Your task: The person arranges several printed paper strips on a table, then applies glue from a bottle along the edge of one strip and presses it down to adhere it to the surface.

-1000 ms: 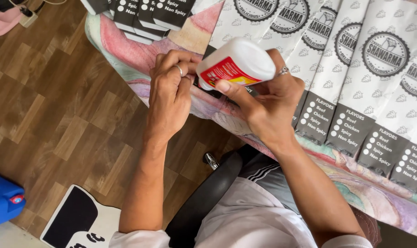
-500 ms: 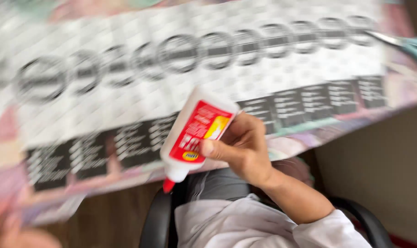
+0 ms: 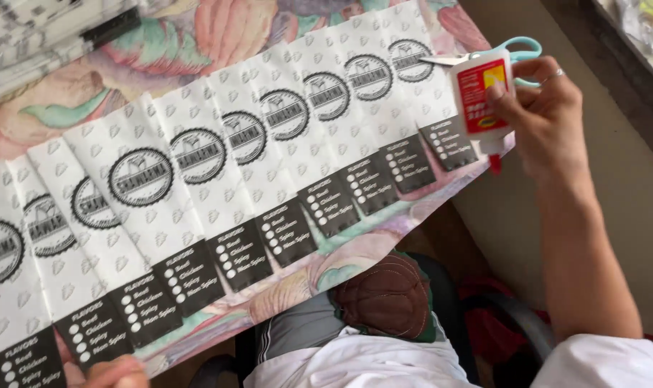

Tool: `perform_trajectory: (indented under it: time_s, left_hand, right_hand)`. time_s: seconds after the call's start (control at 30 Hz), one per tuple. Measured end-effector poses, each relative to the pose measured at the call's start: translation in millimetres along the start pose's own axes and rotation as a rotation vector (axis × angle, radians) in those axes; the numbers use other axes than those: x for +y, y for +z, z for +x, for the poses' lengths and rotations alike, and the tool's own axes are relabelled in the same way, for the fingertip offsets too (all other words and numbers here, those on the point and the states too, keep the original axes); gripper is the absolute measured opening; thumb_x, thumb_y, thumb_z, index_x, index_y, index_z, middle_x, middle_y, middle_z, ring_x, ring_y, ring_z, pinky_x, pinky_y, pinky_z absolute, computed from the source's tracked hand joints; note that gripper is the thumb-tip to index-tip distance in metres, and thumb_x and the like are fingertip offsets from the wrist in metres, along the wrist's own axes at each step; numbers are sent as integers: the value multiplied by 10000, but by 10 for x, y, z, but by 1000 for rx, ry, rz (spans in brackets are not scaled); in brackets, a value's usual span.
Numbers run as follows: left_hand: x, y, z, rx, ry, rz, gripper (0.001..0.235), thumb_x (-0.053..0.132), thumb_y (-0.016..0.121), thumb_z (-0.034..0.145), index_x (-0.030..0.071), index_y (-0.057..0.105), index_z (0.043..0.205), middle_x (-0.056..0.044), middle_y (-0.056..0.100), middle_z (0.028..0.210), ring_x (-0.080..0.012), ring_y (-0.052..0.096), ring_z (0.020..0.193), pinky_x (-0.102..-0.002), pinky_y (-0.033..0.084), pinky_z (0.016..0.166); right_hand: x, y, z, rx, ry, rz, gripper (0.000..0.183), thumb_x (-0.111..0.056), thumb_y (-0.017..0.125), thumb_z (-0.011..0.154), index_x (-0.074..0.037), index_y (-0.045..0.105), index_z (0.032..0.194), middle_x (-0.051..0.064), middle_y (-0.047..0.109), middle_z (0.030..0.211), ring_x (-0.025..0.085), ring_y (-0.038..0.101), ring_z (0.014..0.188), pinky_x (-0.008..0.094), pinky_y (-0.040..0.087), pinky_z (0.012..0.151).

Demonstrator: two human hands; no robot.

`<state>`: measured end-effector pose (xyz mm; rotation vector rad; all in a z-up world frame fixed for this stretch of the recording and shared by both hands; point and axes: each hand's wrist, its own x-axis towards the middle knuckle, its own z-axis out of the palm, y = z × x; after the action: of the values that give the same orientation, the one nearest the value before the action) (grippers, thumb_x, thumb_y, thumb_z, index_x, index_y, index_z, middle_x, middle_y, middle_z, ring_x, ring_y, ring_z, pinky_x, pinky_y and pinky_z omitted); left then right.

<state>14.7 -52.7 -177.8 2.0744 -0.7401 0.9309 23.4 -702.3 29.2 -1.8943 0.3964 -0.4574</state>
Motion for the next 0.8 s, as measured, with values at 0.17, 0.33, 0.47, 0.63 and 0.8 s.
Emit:
perform_trajectory:
  time_s: [0.17, 0.33, 0.47, 0.63, 0.8]
  left_hand:
    - [1425, 835, 1133, -205, -365, -453, 118, 153, 583, 956, 56, 642, 986, -61, 630, 817, -115, 593, 720, -218, 519, 714]
    - [2528, 1496, 2223, -262, -207, -614, 208, 153, 540, 984, 10, 603, 848, -68, 546, 678, -174, 491, 595, -275, 403, 543]
    - [2794, 2055, 2413, -412, -67, -757, 300, 252, 585, 968, 73, 436, 779, -27, 427, 679, -182, 368, 631, -333, 372, 661]
    - [3060, 2627, 2618, -369, 116, -523, 548, 497, 744, 832, 84, 413, 689, -32, 456, 747, -227, 461, 763, -369, 402, 783]
    - [3075, 3157, 2389, -395, 143, -339, 236, 2, 745, 902, -90, 657, 1101, -279, 572, 1302, -419, 638, 1197, -541, 449, 1113]
  right_hand:
    - [111, -376, 304, 66, 79, -491, 220, -207, 726, 1106, -63, 601, 1217, 66, 744, 919, 101, 662, 775, 298, 494, 585]
    - [686, -537, 464, 1, -154, -685, 262, -204, 862, 1021, -13, 802, 1190, 65, 727, 1006, 147, 511, 683, 330, 442, 594]
    - [637, -512, 247, 118, -708, -789, 216, -29, 861, 1038, 38, 770, 1222, 208, 617, 1210, 386, 609, 1053, 493, 531, 849]
    - [360, -447, -157, -190, -793, -461, 103, -45, 725, 1014, 25, 709, 1087, 238, 653, 1247, 360, 678, 1130, 477, 574, 977]
    - [481, -292, -213, -232, -806, -288, 230, 6, 791, 884, 51, 724, 1099, 261, 683, 1236, 407, 724, 1095, 483, 578, 937]
